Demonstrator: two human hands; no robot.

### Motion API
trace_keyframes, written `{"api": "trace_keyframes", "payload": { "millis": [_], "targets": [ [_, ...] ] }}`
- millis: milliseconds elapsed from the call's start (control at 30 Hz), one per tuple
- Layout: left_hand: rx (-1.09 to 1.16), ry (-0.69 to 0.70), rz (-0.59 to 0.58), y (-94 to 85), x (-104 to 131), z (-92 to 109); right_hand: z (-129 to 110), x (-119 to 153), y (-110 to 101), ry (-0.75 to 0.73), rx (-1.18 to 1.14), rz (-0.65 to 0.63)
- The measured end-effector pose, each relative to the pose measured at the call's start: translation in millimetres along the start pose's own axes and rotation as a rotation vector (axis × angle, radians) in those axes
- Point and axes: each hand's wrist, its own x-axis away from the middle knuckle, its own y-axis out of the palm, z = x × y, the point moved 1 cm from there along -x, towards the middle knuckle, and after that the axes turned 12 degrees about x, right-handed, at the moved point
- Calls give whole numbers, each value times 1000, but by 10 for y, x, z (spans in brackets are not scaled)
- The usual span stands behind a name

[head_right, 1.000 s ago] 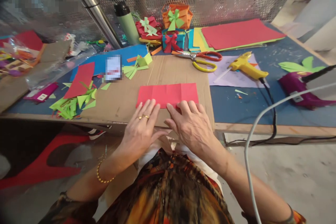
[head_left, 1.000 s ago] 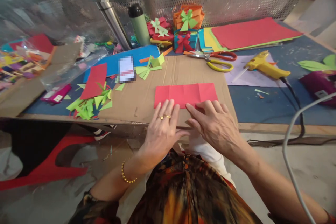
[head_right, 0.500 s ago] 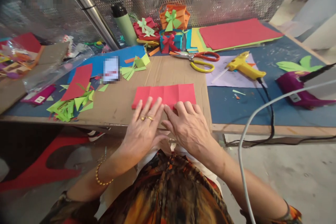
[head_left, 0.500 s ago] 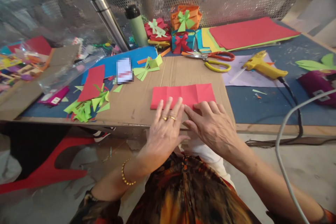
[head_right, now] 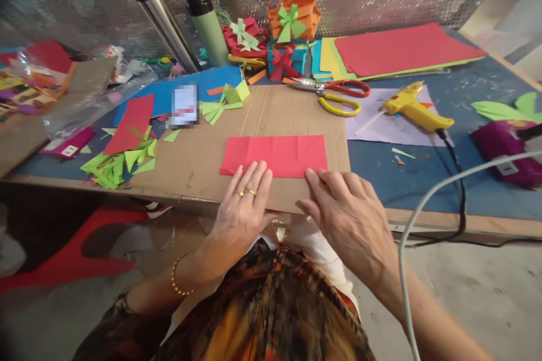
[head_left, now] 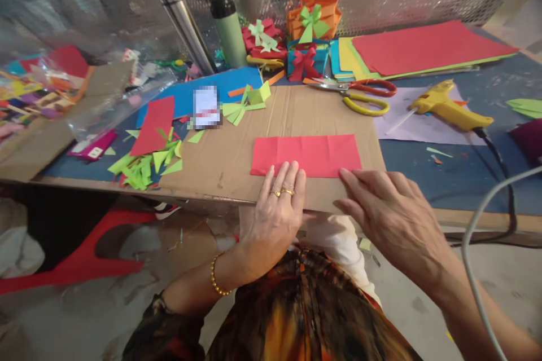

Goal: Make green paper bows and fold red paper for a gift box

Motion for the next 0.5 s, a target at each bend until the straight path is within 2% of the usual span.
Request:
{"api": "trace_keyframes", "payload": {
  "millis": [133,200,333,400,500],
  "targets": [
    [28,-6,-5,28,13,-27,133,98,-65,7,66,17],
    [57,-4,20,62,20,-45,188,91,-104,57,103,12],
    [61,2,51,105,12,-62,200,-31,-182,204,199,134],
    [47,8,49,93,4,-56,104,-122,-165,123,55,139],
    [26,11,42,53,-1,-36,-108,-229,-54,-75,-198,52]
  ]
}}
